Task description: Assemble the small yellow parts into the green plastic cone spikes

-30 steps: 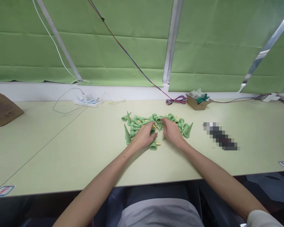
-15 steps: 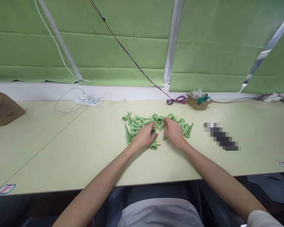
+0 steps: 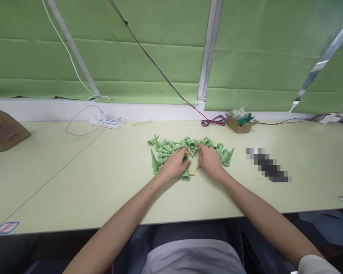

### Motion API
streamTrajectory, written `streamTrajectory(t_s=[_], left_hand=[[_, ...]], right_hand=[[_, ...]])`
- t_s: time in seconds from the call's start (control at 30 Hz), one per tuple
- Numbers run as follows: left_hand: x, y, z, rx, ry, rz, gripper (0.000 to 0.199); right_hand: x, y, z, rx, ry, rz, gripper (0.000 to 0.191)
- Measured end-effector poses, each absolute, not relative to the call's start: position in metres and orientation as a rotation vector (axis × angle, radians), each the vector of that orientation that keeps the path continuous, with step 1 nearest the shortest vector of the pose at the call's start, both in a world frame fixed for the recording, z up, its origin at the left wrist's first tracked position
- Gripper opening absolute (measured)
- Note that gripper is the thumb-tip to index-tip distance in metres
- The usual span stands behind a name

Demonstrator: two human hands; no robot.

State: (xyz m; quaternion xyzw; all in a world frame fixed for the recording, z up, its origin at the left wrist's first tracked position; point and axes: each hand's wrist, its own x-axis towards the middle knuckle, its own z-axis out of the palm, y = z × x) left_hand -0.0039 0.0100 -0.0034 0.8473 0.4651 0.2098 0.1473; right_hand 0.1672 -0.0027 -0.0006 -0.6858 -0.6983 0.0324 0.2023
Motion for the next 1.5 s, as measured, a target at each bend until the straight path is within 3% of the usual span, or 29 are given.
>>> streamTrajectory(t_s=[0.37,1.5], left_hand=[[-0.003,0.01,-0.004,2.432,1.338,0.598,0.046],[0.001,0.013,-0.005,2.446,1.256,0.835,0.023]], right_hand=[[0.168,-0.001,-0.006,-1.899,-2.033,0.062,0.046],[0.168,-0.002,-0.009,-1.751,-2.071,0.063,0.021]])
